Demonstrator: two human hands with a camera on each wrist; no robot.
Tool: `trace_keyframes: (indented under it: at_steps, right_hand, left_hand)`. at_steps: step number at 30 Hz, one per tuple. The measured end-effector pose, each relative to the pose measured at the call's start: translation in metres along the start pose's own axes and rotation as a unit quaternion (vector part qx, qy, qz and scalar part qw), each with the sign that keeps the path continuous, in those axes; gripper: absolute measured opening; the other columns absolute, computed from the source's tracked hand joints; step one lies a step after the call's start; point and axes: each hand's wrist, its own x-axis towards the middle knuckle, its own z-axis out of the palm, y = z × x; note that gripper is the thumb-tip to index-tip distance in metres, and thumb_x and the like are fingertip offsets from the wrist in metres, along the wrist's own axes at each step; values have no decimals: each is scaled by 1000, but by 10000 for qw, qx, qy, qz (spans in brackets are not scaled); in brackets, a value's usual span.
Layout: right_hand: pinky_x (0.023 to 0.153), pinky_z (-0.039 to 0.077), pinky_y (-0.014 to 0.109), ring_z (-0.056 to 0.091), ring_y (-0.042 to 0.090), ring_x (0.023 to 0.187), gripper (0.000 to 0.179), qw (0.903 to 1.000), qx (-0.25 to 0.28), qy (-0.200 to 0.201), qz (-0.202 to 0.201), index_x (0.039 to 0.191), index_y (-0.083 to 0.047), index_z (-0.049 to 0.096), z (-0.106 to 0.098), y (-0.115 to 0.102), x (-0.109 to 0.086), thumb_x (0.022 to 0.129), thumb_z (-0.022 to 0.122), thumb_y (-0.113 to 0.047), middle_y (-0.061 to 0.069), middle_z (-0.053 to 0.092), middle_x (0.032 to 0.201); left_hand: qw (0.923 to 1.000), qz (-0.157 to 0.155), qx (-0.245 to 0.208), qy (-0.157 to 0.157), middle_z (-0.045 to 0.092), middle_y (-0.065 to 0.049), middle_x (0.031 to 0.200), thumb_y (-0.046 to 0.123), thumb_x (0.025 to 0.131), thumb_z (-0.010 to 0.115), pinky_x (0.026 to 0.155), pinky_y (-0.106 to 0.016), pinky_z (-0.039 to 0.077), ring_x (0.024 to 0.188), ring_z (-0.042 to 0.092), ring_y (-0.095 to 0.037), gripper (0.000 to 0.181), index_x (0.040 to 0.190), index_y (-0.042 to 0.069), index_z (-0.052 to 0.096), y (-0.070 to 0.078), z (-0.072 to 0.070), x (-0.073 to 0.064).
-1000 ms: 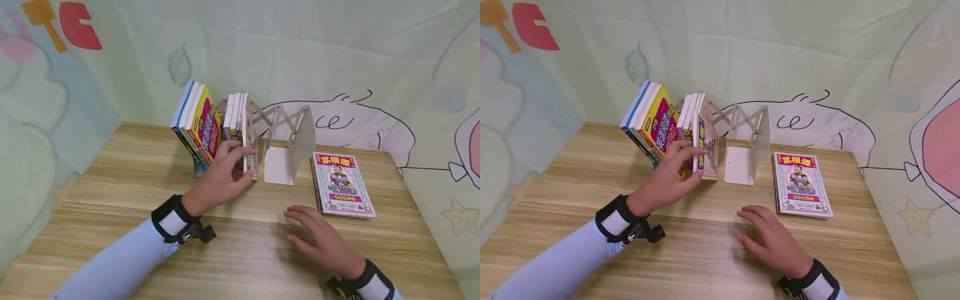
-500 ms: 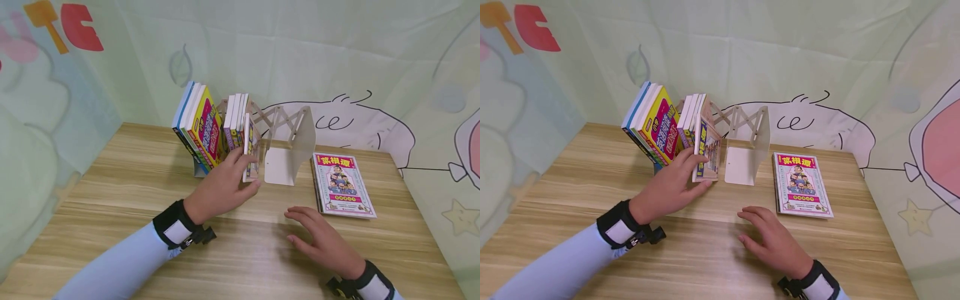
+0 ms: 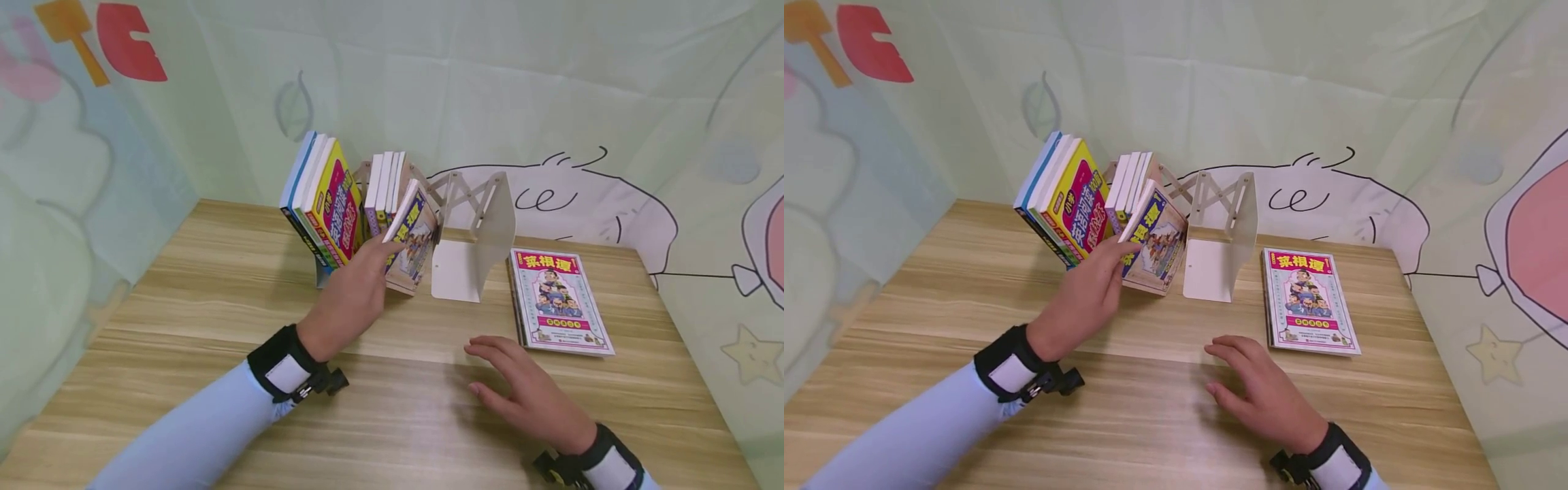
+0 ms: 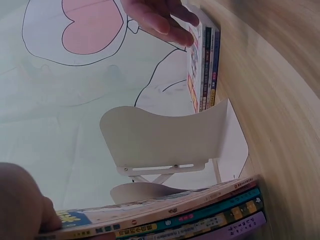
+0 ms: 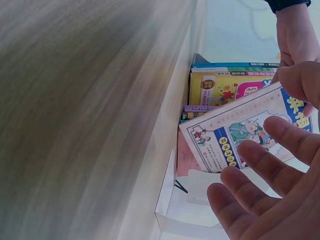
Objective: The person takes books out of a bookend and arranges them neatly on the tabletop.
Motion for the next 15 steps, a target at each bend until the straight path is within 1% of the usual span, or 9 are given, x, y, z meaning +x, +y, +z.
trace_keyframes:
  at_steps: [3,6,7,9,11,13,15]
  right_hand:
    - [105,47,46,52,20,130,49,10000,-12,60,-71,138,-21,56,0,1,0,92,73,-27,0,53,141]
    - [105,47,46,52,20,130,51,9998,2,160,-72,138,-20,57,-1,1,0,90,75,-26,1,55,140]
    - [104,47,46,53,21,130,52,9998,2,195,-58,138,-20,56,-2,2,0,90,76,-25,1,55,140]
    - [104,48,46,53,22,129,53,9997,14,258,-25,138,-19,56,-4,2,0,89,76,-24,2,55,140]
    - [103,48,46,53,22,129,53,9996,18,282,36,138,-18,56,-5,3,0,89,76,-25,2,55,140]
    - [103,48,46,53,22,129,53,9996,29,275,80,139,-18,56,-6,4,0,90,75,-25,2,55,140]
    - [103,49,46,53,22,129,52,9996,40,239,121,139,-19,56,-7,5,1,91,75,-26,2,55,140]
  left_hand:
    - [9998,-103,-92,133,54,-17,138,-4,99,46,63,-23,58,98,66,-22,39,138,3,51,0,-3,-1]
    - [9995,-155,-198,203,53,-18,140,-5,99,46,60,-22,56,93,66,-21,38,136,3,52,2,-7,-3]
    - [9994,-157,-196,219,52,-18,142,-6,99,46,63,-23,58,98,66,-22,38,136,3,53,3,-8,-4]
    - [9994,-139,-172,271,53,-18,142,-7,98,46,75,-29,61,109,65,-24,39,135,3,53,5,-11,-7]
    - [9991,-124,-132,376,54,-18,140,-9,96,47,82,-34,61,114,64,-25,40,134,3,54,7,-15,-11]
    - [9985,-92,-111,522,55,-18,138,-9,96,48,92,-39,57,121,60,-25,40,133,2,55,9,-19,-14]
    - [9975,-54,-130,686,55,-17,137,-11,95,49,94,-40,56,120,60,-25,40,132,2,55,11,-24,-17]
